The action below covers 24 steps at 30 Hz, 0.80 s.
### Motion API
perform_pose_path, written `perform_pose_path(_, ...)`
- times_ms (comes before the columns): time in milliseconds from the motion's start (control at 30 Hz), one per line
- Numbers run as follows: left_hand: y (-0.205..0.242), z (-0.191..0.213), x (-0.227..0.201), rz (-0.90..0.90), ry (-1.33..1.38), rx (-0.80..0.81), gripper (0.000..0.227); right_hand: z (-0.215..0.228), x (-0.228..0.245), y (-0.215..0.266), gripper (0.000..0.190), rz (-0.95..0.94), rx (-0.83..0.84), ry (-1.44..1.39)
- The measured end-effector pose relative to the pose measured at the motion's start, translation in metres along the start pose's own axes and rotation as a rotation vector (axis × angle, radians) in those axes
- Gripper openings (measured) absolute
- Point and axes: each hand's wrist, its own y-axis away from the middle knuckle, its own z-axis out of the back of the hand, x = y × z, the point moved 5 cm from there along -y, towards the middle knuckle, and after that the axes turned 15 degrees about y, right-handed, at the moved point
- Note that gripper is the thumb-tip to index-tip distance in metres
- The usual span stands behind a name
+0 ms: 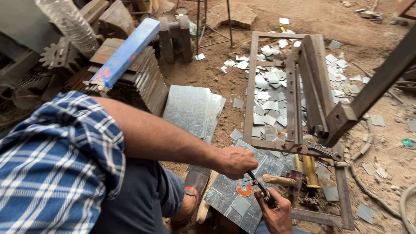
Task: The person uses a manual guillotine-style shear to cut a stack of metal sheets into smaller pieces. They align the sheets, operate the lever to cut, and then use a hammer and chisel to separate the cut pieces. The cut pieces are placed on the ground.
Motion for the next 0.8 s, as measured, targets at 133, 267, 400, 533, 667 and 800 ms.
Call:
perform_pose_path(133, -0.003, -0.002, 0.001, 0.004, -0.013, 0.061, 0.009, 0.006, 0.006, 0.001, 0.033, 0.022, -0.022, 0.019)
perform_pose_path(267, 0.003, 0.003, -0.003, -0.014, 0.082, 0.065, 0.011, 0.009, 0.009, 0.002, 0.038, 0.044, -0.02, 0.008)
perform_pose_path(400, 0.007, 0.01, -0.008, 0.011, 0.111, -0.01, 0.011, 0.009, 0.008, 0.002, 0.042, 0.093, -0.004, 0.004)
perform_pose_path(533, 0.007, 0.012, -0.009, -0.013, 0.104, -0.023, 0.011, 0.008, 0.007, -0.001, 0.042, 0.148, -0.026, 0.027)
perform_pose_path(667, 0.007, 0.012, -0.006, -0.059, 0.132, -0.018, 0.013, 0.012, 0.008, -0.001, 0.039, 0.172, -0.037, 0.054)
perform_pose_path(800, 0.006, 0.009, -0.001, -0.042, 0.115, -0.01, 0.01, 0.014, 0.008, -0.001, 0.037, 0.19, -0.033, 0.069)
